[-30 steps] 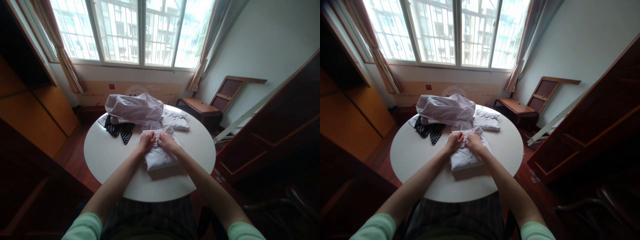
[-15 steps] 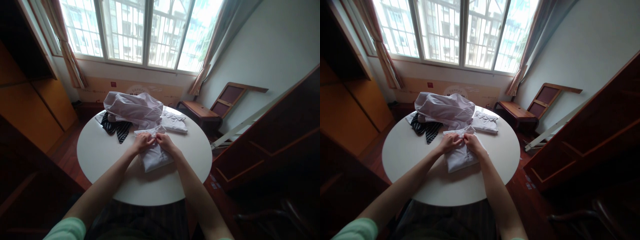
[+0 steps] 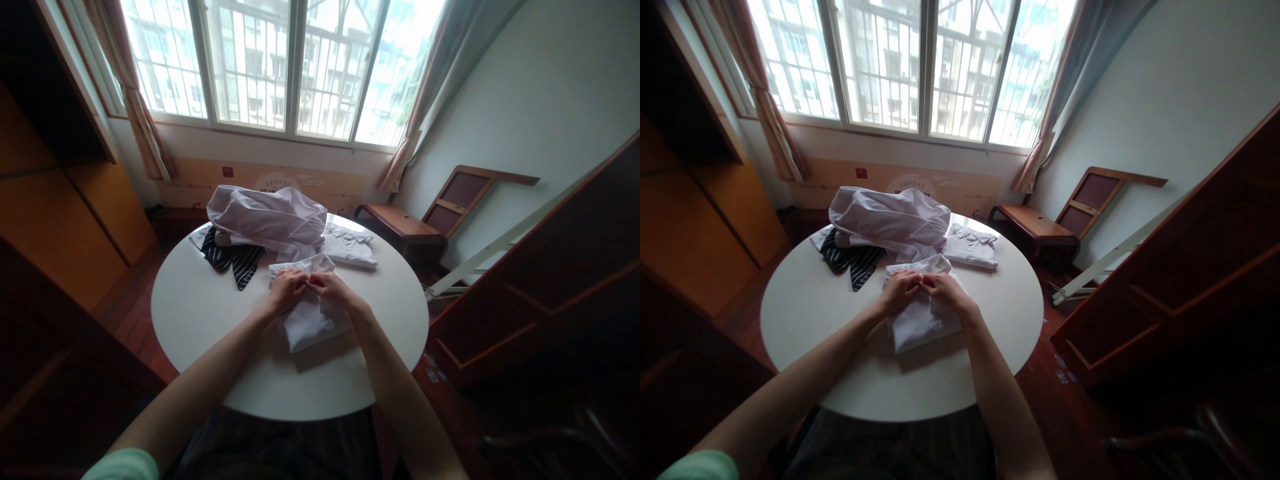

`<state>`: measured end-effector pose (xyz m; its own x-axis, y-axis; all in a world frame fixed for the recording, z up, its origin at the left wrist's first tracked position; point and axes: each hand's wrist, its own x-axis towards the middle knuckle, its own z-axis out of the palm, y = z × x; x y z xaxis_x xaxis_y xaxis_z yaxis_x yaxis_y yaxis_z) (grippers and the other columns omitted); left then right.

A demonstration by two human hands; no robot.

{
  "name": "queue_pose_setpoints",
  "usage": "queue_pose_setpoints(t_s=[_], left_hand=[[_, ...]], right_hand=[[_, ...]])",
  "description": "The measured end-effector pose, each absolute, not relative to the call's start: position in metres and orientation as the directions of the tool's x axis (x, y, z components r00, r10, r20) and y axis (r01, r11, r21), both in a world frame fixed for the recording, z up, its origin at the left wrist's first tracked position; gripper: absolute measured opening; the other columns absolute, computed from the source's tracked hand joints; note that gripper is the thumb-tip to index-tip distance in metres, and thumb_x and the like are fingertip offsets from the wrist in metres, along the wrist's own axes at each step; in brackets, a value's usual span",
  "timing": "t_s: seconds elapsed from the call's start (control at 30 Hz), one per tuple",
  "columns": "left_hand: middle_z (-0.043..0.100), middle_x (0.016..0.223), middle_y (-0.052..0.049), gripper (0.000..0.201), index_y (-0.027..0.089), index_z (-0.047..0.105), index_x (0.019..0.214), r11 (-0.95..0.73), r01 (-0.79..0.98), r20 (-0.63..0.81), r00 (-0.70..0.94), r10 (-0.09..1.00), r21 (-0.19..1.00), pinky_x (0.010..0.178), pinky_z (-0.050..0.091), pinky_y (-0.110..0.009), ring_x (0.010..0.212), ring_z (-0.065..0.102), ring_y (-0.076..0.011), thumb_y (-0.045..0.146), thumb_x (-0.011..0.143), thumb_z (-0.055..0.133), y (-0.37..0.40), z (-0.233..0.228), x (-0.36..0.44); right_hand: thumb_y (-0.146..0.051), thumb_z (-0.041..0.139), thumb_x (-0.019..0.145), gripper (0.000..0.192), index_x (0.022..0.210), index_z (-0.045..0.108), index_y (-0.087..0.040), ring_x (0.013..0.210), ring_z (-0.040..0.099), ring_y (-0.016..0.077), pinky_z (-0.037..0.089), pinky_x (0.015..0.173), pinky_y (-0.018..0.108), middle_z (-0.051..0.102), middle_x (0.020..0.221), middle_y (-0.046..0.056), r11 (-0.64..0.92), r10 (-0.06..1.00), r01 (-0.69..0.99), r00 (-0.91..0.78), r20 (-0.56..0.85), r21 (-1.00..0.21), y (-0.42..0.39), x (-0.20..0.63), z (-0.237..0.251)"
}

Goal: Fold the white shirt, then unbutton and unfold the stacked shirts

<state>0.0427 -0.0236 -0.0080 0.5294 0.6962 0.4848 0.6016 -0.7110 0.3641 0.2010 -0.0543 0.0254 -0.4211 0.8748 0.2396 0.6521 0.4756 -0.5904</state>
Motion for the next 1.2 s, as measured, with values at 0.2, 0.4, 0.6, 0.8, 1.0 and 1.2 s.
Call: queue_pose_setpoints(t_s=[0.2,0.4,0.6,0.8,1.0,1.2], left_hand=[[0.065,0.083,-0.004,0.017,0.019,0.064,0.079,-0.701,0.542,0.438,0.548,0.713,0.464,0.08,0.04,-0.031,0.083,0.056,-0.0195,0.014,0.076,0.048,-0.018,-0.009,0.044],[0.065,0.083,-0.006,0.018,0.017,0.063,0.081,-0.693,0.574,0.438,0.537,0.721,0.436,0.081,0.039,-0.033,0.081,0.056,-0.0209,0.014,0.076,0.046,-0.023,-0.006,0.045],[0.065,0.08,-0.004,0.02,0.018,0.063,0.077,-0.69,0.571,0.41,0.555,0.724,0.445,0.078,0.039,-0.031,0.079,0.055,-0.0195,0.015,0.076,0.043,-0.02,-0.005,0.044],[0.063,0.076,-0.003,0.023,0.016,0.064,0.08,-0.676,0.523,0.335,0.603,0.724,0.519,0.071,0.04,-0.028,0.074,0.054,-0.0178,0.025,0.078,0.043,-0.013,0.0,0.04],[0.062,0.073,-0.003,0.027,0.015,0.064,0.081,-0.675,0.507,0.303,0.631,0.714,0.535,0.066,0.039,-0.025,0.07,0.053,-0.0164,0.035,0.08,0.046,-0.014,0.006,0.04],[0.062,0.073,-0.001,0.017,0.015,0.064,0.078,-0.684,0.476,0.29,0.659,0.694,0.553,0.065,0.039,-0.024,0.069,0.053,-0.015,0.026,0.076,0.051,-0.014,0.008,0.038]], right_hand=[[-0.035,0.049,0.079,0.023,0.065,0.05,-0.016,0.06,0.039,0.0097,0.03,0.056,0.021,0.046,0.062,-0.003,0.371,0.888,0.478,-0.433,0.153,-0.796,-0.047,0.206,0.02],[-0.036,0.051,0.076,0.023,0.065,0.047,-0.016,0.057,0.034,0.0087,0.026,0.053,0.022,0.039,0.061,-0.004,0.27,0.896,0.39,-0.437,0.082,-0.88,-0.046,0.21,0.019],[-0.035,0.052,0.074,0.021,0.066,0.048,-0.016,0.057,0.033,0.0089,0.025,0.054,0.023,0.038,0.061,-0.004,0.233,0.907,0.378,-0.417,0.061,-0.896,-0.047,0.21,0.021],[-0.035,0.054,0.073,0.021,0.066,0.05,-0.016,0.055,0.031,0.0089,0.023,0.052,0.024,0.038,0.06,-0.004,0.15,0.934,0.317,-0.357,0.028,-0.936,-0.05,0.209,0.025],[-0.036,0.056,0.072,0.022,0.063,0.048,-0.017,0.055,0.031,0.009,0.023,0.052,0.024,0.039,0.059,-0.004,0.159,0.938,0.299,-0.343,0.05,-0.941,-0.052,0.209,0.027],[-0.036,0.055,0.074,0.022,0.067,0.053,-0.015,0.056,0.033,0.0086,0.024,0.052,0.024,0.041,0.06,-0.004,0.178,0.931,0.325,-0.361,0.052,-0.929,-0.049,0.211,0.023]])
